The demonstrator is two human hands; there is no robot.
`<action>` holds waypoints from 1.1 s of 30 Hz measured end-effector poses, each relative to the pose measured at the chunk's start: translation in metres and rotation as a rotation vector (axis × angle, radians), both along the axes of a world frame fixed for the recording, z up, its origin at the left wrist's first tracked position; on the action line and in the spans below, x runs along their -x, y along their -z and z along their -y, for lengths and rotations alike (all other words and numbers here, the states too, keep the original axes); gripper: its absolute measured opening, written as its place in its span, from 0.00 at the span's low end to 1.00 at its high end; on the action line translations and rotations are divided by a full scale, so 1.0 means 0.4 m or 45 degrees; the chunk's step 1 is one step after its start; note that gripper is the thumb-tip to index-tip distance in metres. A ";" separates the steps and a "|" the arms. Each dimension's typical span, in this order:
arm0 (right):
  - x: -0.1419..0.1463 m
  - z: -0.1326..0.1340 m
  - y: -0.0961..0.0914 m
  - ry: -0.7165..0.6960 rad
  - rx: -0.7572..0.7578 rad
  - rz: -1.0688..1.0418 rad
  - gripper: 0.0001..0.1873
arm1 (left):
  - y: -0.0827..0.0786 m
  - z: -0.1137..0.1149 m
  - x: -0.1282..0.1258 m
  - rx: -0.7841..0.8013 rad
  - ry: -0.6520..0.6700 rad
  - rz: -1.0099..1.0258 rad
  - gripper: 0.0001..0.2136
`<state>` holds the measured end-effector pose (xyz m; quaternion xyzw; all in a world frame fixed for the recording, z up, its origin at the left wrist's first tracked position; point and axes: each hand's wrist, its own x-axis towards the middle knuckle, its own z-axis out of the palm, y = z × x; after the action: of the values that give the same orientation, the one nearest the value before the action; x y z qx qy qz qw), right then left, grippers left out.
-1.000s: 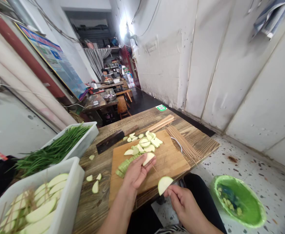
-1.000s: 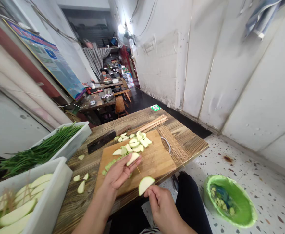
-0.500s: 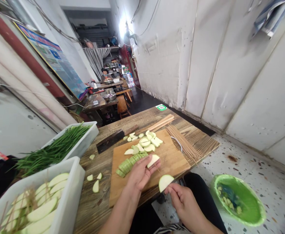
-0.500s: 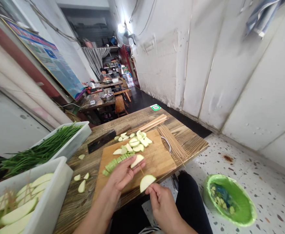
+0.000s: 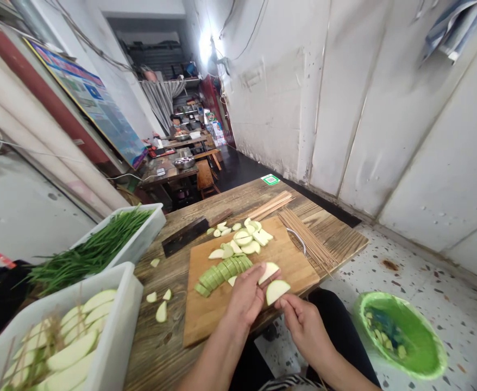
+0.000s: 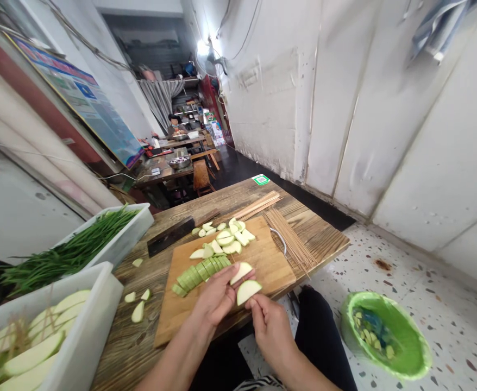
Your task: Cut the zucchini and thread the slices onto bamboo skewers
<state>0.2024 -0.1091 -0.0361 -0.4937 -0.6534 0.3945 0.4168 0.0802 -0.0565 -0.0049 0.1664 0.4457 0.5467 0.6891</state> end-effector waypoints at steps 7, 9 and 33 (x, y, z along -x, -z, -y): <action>-0.023 0.027 0.009 -0.021 0.028 -0.028 0.17 | -0.012 0.012 -0.017 -0.070 0.014 0.034 0.09; -0.026 0.032 0.010 0.010 0.034 -0.073 0.17 | -0.005 0.031 -0.033 -0.011 0.082 0.049 0.10; -0.045 0.044 0.016 -0.034 0.049 -0.108 0.16 | -0.011 0.040 -0.050 -0.006 0.030 0.002 0.15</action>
<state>0.2206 -0.1268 -0.0426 -0.4755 -0.6340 0.4331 0.4295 0.1002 -0.0727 -0.0004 0.1728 0.4419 0.5397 0.6954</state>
